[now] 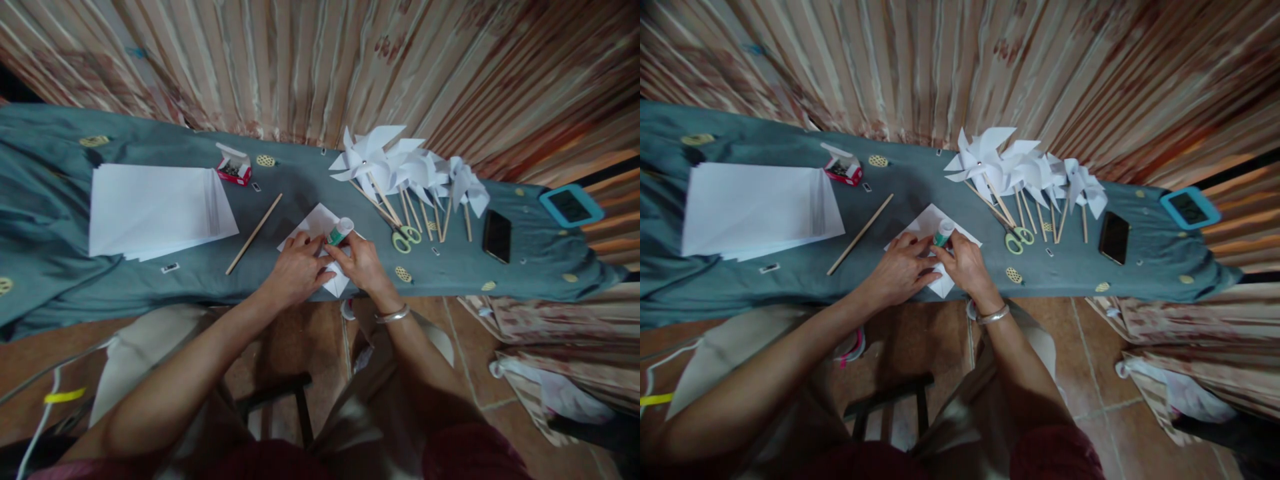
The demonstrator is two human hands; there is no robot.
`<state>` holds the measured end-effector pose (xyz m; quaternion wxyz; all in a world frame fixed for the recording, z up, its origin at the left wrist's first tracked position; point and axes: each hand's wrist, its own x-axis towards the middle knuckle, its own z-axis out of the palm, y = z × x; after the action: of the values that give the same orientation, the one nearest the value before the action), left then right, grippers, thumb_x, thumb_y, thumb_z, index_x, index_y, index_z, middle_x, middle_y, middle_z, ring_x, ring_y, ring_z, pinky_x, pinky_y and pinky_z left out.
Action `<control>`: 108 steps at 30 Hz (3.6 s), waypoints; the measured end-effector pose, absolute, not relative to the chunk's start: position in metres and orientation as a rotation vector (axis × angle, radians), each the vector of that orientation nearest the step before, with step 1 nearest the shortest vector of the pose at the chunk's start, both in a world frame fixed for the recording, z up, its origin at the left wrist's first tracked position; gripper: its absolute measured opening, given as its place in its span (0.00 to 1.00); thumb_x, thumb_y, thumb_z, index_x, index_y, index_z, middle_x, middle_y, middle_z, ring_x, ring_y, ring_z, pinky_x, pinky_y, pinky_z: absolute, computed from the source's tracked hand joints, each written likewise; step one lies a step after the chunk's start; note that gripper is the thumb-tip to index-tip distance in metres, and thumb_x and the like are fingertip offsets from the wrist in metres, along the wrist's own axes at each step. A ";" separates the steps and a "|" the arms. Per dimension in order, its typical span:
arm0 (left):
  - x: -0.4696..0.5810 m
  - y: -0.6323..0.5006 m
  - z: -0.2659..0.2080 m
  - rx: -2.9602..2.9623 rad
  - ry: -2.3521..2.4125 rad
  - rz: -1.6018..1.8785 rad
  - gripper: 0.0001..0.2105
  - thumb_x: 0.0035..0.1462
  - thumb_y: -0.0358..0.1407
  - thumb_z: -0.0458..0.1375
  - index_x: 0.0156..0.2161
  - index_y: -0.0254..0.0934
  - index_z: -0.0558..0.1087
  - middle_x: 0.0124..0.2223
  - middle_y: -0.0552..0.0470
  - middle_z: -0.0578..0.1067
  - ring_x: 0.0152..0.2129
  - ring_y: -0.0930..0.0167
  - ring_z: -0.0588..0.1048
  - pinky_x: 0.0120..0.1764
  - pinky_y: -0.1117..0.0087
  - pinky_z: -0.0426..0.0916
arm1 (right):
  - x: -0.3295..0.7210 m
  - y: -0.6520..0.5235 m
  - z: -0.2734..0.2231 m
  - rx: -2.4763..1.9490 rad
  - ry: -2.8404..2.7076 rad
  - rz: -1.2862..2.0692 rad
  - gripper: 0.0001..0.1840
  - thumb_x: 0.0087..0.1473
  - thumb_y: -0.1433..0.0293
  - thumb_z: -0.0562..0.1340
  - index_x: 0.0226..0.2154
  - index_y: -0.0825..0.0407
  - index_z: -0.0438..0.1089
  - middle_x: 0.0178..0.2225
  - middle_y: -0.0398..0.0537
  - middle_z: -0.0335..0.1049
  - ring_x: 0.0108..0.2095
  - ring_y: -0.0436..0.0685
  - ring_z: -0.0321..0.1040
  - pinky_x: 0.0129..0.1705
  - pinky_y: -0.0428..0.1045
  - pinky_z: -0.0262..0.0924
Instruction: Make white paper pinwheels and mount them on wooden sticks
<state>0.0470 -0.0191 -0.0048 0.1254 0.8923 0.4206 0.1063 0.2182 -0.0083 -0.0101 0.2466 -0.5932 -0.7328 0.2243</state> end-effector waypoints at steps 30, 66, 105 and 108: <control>0.019 0.007 0.009 0.413 0.804 1.132 0.09 0.54 0.28 0.57 0.41 0.34 0.74 0.41 0.46 0.81 0.45 0.67 0.78 0.55 0.61 0.68 | 0.183 -0.002 0.004 -0.831 -0.580 1.683 0.17 0.39 0.61 0.75 0.31 0.52 0.77 0.28 0.44 0.80 0.28 0.53 0.77 0.41 0.49 0.75; 0.006 0.010 0.007 0.564 0.733 1.332 0.21 0.45 0.31 0.67 0.47 0.38 0.72 0.45 0.47 0.80 0.49 0.63 0.76 0.59 0.56 0.59 | 0.154 -0.015 -0.006 -0.953 -0.778 1.834 0.21 0.35 0.65 0.77 0.35 0.52 0.78 0.31 0.45 0.80 0.31 0.52 0.77 0.35 0.45 0.69; -0.022 0.000 0.001 2.242 1.280 1.084 0.13 0.56 0.39 0.61 0.46 0.39 0.75 0.46 0.44 0.74 0.46 0.57 0.70 0.52 0.56 0.62 | 0.259 -0.048 -0.006 -1.351 -2.035 0.690 0.20 0.55 0.74 0.60 0.50 0.47 0.70 0.58 0.54 0.66 0.59 0.61 0.62 0.62 0.61 0.54; 0.007 -0.032 -0.005 2.381 0.976 0.864 0.15 0.58 0.37 0.60 0.51 0.41 0.72 0.49 0.44 0.74 0.46 0.60 0.71 0.49 0.57 0.66 | 0.255 -0.060 -0.004 -1.330 -2.115 0.770 0.27 0.50 0.74 0.63 0.54 0.48 0.66 0.63 0.55 0.58 0.64 0.62 0.55 0.63 0.62 0.53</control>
<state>0.0070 -0.0318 -0.0051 0.2120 0.8572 0.3515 0.3110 0.2554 -0.0597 -0.0037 0.2607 -0.4911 -0.7810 0.2845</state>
